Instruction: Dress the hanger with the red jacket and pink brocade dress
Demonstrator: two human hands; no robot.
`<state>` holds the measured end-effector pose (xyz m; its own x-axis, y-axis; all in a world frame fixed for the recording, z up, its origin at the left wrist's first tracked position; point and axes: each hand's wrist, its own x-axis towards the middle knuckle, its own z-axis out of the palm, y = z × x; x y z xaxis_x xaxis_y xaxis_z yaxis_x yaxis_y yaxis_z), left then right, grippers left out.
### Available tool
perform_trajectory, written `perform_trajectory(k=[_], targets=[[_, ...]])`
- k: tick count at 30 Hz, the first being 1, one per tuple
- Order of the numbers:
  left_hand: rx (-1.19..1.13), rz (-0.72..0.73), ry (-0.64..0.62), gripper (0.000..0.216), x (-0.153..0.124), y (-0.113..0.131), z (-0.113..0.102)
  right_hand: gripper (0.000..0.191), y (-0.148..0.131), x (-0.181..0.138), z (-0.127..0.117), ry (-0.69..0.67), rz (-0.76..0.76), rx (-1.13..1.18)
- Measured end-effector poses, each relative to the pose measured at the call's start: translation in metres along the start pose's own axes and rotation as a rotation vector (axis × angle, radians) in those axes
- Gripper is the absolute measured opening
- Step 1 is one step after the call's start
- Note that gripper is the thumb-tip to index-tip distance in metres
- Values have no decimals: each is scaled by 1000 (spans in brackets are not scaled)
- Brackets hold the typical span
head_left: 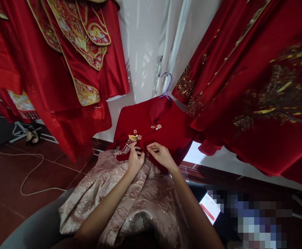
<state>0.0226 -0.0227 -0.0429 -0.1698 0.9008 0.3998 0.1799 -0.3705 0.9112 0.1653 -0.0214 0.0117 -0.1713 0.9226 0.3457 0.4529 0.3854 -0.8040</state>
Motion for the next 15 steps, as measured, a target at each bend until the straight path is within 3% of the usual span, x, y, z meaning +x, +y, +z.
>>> perform_trajectory(k=[3, 8, 15], targets=[[108, -2, -54, 70, -10, -3, -2, 15, 4, 0, -4, -57, 9, -23], [221, -84, -42, 82, -8, -11, -14, 16, 4, 0, -6, -67, 16, -40], [326, -41, 158, 73, 2, -22, -29, 19, 20, 1, 4, -82, 70, -62]])
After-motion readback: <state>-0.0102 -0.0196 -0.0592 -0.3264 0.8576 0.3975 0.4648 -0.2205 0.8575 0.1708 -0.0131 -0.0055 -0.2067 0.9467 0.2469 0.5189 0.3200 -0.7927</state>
